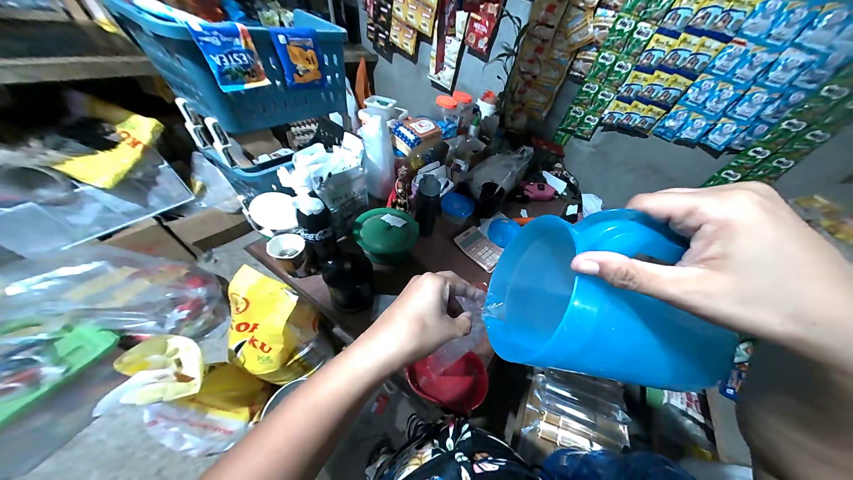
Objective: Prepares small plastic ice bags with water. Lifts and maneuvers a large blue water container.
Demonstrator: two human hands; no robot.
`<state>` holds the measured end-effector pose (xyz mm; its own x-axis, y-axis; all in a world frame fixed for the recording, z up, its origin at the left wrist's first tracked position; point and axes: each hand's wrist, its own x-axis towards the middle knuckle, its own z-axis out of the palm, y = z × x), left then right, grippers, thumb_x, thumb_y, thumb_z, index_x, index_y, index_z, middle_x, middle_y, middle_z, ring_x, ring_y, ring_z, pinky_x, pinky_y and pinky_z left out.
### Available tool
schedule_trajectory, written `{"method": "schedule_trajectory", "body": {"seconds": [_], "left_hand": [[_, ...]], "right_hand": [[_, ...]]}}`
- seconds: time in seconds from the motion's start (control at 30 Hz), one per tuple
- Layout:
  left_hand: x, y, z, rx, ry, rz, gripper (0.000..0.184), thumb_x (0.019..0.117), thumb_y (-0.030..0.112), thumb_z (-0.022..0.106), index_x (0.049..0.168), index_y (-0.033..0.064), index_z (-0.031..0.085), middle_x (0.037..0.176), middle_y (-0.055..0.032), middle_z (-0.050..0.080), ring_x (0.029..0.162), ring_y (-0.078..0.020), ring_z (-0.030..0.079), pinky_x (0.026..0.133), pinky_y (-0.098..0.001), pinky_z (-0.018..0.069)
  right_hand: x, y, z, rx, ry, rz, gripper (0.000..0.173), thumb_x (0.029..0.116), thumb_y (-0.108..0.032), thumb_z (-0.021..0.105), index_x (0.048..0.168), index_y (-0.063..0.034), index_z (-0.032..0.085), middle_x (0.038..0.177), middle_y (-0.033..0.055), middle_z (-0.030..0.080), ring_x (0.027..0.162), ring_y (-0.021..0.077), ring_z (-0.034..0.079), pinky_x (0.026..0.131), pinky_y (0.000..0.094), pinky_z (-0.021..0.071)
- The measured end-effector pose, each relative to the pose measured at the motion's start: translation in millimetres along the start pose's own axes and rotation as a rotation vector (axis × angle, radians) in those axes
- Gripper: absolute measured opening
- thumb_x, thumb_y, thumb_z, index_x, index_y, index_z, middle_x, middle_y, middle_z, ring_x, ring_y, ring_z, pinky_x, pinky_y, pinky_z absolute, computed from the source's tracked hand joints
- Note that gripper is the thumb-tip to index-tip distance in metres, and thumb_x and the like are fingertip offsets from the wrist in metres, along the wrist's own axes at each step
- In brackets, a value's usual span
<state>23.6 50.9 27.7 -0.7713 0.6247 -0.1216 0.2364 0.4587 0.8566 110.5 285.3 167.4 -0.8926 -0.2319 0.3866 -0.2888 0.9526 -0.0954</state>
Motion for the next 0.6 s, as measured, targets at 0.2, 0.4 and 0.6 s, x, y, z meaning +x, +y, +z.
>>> {"method": "schedule_trajectory", "body": {"seconds": [0.2, 0.4, 0.6], "left_hand": [[0.2, -1.8, -1.1, -0.011, -0.002, 0.009, 0.025, 0.0911, 0.009, 0.072, 0.116, 0.0147, 0.074, 0.103, 0.0024, 0.071, 0.080, -0.0022, 0.065, 0.075, -0.0228, 0.0554], [1.7, -3.1, -1.0, -0.030, -0.002, 0.001, 0.025, 0.0913, 0.008, 0.072, 0.116, 0.0147, 0.074, 0.098, 0.0023, 0.072, 0.077, -0.0022, 0.065, 0.074, -0.0224, 0.0550], [3.2, -1.8, -1.7, -0.019, -0.006, -0.010, 0.025, 0.0913, 0.010, 0.073, 0.116, 0.0155, 0.074, 0.099, 0.0035, 0.072, 0.078, -0.0016, 0.065, 0.074, -0.0221, 0.0547]], "right_hand": [[2.3, -0.4, 0.7, -0.020, -0.002, 0.008, 0.044, 0.0834, -0.072, 0.064, 0.084, -0.0281, 0.068, 0.066, -0.0171, 0.060, 0.058, -0.0072, 0.056, 0.047, 0.0151, 0.0409], [0.7, 0.8, 1.5, 0.007, 0.003, 0.019, 0.043, 0.0837, -0.071, 0.064, 0.086, -0.0286, 0.069, 0.066, -0.0173, 0.061, 0.057, -0.0074, 0.056, 0.046, 0.0156, 0.0411], [-1.3, 3.9, 5.2, 0.034, -0.011, 0.061, 0.042, 0.0825, -0.071, 0.065, 0.088, -0.0291, 0.071, 0.068, -0.0178, 0.062, 0.059, -0.0067, 0.058, 0.048, 0.0175, 0.0440]]}}
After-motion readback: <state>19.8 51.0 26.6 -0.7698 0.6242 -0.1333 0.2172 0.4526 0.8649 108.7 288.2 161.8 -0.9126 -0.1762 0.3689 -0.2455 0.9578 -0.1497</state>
